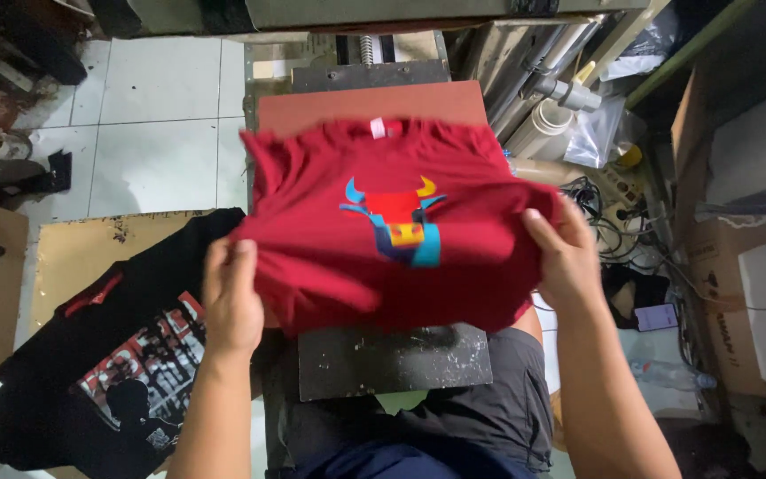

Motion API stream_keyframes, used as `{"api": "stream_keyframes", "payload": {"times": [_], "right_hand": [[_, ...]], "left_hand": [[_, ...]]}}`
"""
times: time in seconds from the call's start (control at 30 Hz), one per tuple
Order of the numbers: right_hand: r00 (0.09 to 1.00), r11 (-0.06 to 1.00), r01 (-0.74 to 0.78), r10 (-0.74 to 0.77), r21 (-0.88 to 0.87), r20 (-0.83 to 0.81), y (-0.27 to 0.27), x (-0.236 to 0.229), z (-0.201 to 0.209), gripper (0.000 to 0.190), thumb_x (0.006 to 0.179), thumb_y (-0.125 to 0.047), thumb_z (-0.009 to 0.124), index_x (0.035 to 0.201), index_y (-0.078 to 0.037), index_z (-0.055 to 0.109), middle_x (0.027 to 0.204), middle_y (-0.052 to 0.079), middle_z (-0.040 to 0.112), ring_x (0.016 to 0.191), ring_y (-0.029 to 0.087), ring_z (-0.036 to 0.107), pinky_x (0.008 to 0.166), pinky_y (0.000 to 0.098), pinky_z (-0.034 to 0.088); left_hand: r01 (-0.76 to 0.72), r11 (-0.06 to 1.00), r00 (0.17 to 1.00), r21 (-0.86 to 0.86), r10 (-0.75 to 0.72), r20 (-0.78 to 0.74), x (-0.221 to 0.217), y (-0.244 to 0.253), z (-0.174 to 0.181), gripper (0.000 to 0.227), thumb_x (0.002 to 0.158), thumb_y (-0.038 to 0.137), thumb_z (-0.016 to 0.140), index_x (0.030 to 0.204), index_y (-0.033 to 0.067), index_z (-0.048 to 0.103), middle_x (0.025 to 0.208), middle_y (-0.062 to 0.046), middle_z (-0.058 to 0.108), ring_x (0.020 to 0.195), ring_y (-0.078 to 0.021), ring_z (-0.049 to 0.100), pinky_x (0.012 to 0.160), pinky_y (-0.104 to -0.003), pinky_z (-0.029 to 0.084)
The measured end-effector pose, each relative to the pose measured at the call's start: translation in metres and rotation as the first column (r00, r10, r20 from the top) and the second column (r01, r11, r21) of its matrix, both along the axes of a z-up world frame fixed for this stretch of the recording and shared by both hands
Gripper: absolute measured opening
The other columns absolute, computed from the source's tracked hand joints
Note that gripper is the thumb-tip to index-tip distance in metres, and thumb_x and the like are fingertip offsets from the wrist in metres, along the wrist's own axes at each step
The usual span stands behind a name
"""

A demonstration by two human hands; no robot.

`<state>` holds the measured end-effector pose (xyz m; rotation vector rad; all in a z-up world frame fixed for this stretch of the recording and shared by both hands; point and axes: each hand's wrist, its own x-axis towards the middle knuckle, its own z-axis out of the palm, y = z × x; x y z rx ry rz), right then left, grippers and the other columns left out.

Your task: The person places a red t-shirt with a bull graphic onto a heat press machine, smooths it out, and operates the press. They then remove the shirt and place a black t-shirt with a graphic onto the press, smoothing it out as well.

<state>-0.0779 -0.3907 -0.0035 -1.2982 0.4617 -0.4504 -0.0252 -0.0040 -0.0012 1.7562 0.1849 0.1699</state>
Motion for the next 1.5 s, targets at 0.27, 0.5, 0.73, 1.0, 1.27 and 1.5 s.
{"api": "stream_keyframes", "payload": {"times": [0.27,0.5,0.73,1.0,1.27,1.5], "right_hand": [[0.988,0.989,-0.029,0.050,-0.143,0.144,0.006,-0.025,0.104,0.048,0.090,-0.009,0.068,0.136,-0.012,0.055,0.107,0.002,0.062,0.087,0.012,0.061,0.067,0.0223,0.052],[0.954,0.946,-0.193,0.243,-0.260,0.175,0.013,0.029,0.124,0.068,0.096,0.008,0.066,0.157,-0.014,0.044,0.117,0.011,0.067,0.104,0.023,0.070,0.093,0.0435,0.062],[0.973,0.994,-0.111,0.109,0.002,-0.202,-0.007,0.071,0.067,0.022,0.093,-0.021,0.075,0.089,-0.020,0.054,0.075,-0.003,0.059,0.060,0.010,0.059,0.052,0.0257,0.046],[0.922,0.968,-0.248,0.224,-0.039,-0.316,-0.011,0.045,-0.044,0.055,0.084,-0.009,0.085,0.133,0.003,0.063,0.104,0.020,0.070,0.095,0.032,0.070,0.083,0.0464,0.058],[0.908,0.967,-0.235,0.254,0.098,-0.334,-0.006,0.004,0.004,0.053,0.087,-0.006,0.081,0.134,0.002,0.060,0.093,0.014,0.070,0.079,0.026,0.073,0.071,0.0404,0.062],[0.940,0.967,-0.178,0.222,0.182,-0.258,-0.011,-0.014,0.009,0.047,0.092,-0.005,0.073,0.136,0.000,0.058,0.097,0.016,0.069,0.083,0.033,0.074,0.072,0.0481,0.064]], "left_hand": [[0.200,0.899,0.958,-0.389,-0.096,0.270,-0.005,-0.001,0.083,0.026,0.108,0.033,0.050,0.119,0.0097,0.049,0.112,-0.006,0.054,0.101,-0.0178,0.053,0.090,-0.032,0.046],[0.138,0.876,0.989,-0.463,-0.100,0.105,0.055,-0.021,0.109,0.031,0.104,0.046,0.058,0.115,0.0176,0.053,0.096,0.000,0.064,0.091,-0.0101,0.067,0.089,-0.028,0.057],[0.009,0.774,0.950,-0.634,-0.205,-0.237,0.089,-0.032,0.077,0.074,0.078,0.062,0.052,0.141,0.0245,0.059,0.143,-0.002,0.067,0.129,-0.0176,0.066,0.105,-0.044,0.058],[0.181,0.969,0.870,-0.168,-0.238,-0.431,0.055,-0.018,-0.013,0.029,0.099,0.036,0.071,0.117,0.0131,0.066,0.104,-0.003,0.060,0.089,-0.0181,0.065,0.067,-0.034,0.056],[0.237,0.960,0.895,-0.151,-0.276,-0.351,0.035,0.003,-0.025,0.027,0.097,0.030,0.074,0.117,0.0122,0.068,0.100,-0.003,0.067,0.094,-0.0159,0.063,0.084,-0.035,0.053],[0.215,0.963,0.908,-0.165,-0.259,-0.329,0.011,-0.006,0.007,0.033,0.096,0.026,0.076,0.122,0.0087,0.065,0.102,-0.004,0.060,0.099,-0.0179,0.056,0.089,-0.035,0.049]]}}
